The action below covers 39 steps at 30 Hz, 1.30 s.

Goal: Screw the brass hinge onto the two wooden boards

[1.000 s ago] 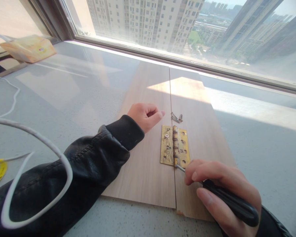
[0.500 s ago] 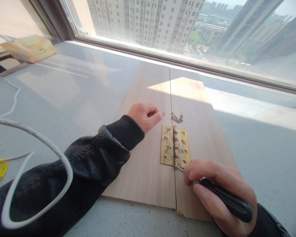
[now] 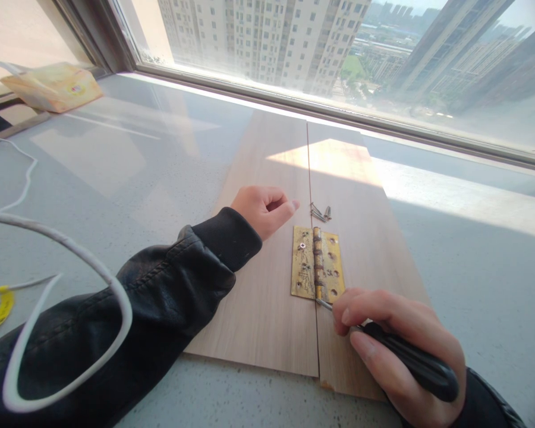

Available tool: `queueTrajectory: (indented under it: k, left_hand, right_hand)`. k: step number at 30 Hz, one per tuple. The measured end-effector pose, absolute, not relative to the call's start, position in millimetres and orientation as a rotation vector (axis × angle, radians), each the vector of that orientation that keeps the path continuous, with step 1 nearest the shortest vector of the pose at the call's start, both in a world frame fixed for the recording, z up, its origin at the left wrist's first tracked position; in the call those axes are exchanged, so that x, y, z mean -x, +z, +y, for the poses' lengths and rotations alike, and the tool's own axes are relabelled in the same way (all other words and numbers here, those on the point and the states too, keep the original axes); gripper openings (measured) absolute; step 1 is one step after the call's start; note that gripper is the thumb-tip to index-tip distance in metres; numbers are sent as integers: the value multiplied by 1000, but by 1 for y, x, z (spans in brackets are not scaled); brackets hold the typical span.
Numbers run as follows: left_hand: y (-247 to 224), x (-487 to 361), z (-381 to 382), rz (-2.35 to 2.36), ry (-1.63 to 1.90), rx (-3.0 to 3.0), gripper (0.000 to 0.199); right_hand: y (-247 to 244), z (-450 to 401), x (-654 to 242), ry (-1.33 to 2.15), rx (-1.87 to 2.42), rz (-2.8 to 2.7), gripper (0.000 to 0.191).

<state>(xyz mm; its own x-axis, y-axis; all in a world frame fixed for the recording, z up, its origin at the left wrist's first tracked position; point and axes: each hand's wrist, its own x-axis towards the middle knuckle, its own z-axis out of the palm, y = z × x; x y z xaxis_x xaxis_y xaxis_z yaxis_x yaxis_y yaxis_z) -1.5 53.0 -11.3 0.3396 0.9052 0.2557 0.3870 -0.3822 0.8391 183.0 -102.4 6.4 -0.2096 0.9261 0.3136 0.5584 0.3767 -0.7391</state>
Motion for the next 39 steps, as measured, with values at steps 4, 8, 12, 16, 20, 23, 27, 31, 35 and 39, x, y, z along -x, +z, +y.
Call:
queueTrajectory:
  k: [4,8,12,16,20,23,27,31,35,39]
  left_hand:
    - [-12,1,52,1131,978,-1930,33]
    - [-12,1,52,1133,981,-1933,33]
    - [-12,1,53,1137,977,-1934,33]
    - [-12,1,53,1132,971,-1928,33]
    - [-12,1,53,1134,966,-1926,33]
    - [-12,1,53,1140,964,-1924,33]
    - [-12,2,53,1127,966,-1909,32]
    - [-12,1,53,1124,959,-1884,32]
    - [-12,0,53,1099,948,-1865,32]
    - [-13,0,54,1090,959,-1862,33]
  right_hand:
    - [5,-103,-183,631,1301,-1872,11]
    - [6,-104,-183,636,1309,-1870,10]
    - [7,-103,-183,619,1322,-1870,10]
    - [6,-104,-183,619,1335,-1855,10]
    - [4,-108,-181,646,1352,-1778,10]
    - [5,-105,-181,684,1358,-1564,4]
    - [16,-84,-183,801,1234,-1369,9]
    - [34,-54,-171,848,1211,-1333,18]
    - [33,-40,-152,689,1240,-1277,26]
    - [19,-42,-146,549,1121,-1300,29]
